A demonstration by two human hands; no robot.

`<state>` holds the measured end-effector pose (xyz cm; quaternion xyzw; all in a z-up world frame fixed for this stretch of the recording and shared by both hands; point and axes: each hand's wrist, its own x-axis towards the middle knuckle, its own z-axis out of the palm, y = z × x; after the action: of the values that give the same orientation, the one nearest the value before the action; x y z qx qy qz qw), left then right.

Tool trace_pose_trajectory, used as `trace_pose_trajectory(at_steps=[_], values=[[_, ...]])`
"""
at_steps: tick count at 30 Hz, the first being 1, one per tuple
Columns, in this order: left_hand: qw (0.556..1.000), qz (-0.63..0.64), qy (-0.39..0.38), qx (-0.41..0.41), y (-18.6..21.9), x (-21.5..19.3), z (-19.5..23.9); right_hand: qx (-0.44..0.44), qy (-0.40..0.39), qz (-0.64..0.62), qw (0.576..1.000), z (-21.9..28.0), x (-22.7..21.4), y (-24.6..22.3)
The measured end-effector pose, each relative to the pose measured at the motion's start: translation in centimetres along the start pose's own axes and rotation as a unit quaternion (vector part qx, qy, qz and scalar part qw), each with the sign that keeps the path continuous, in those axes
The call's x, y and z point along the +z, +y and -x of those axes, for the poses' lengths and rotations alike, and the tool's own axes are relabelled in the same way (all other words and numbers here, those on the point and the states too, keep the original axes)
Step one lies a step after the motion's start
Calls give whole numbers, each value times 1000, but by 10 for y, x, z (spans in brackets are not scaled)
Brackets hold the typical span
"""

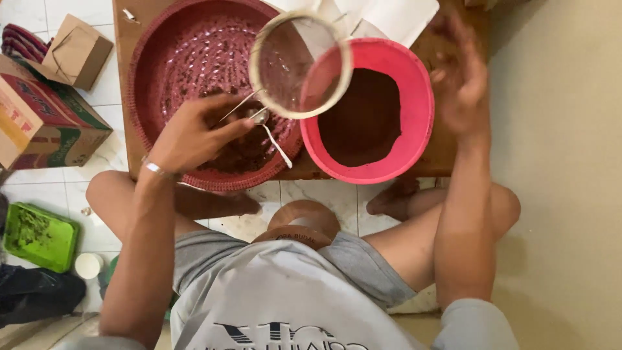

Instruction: The person sits on the floor and sifts a dark brown powder from a red tray into a pink bowl using a metal sieve and a spoon. They repeatedly scoop the powder, shake the sieve to separate the fine particles, and occasionally use their hand to clear the mesh.

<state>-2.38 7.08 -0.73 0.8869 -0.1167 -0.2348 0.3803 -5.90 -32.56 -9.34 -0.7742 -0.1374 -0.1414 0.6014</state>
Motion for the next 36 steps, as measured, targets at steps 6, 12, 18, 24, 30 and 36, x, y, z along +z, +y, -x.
trace_pose_trajectory(at_steps=[6,12,18,24,30,36], values=[[983,138,79,-96,-109,-20,58,80,-99,139,982,37,65,-89],[946,238,171,-135,-175,-19,109,360,-346,95,862,83,183,-96],[899,356,223,-125,-217,3,126,470,-161,183,848,97,230,-54],[883,402,211,-120,-223,5,136,432,-88,241,865,78,246,-45],[887,396,203,-123,-236,10,143,381,-82,264,882,74,257,-51],[879,419,196,-113,-249,31,146,277,-64,266,921,71,261,-71]])
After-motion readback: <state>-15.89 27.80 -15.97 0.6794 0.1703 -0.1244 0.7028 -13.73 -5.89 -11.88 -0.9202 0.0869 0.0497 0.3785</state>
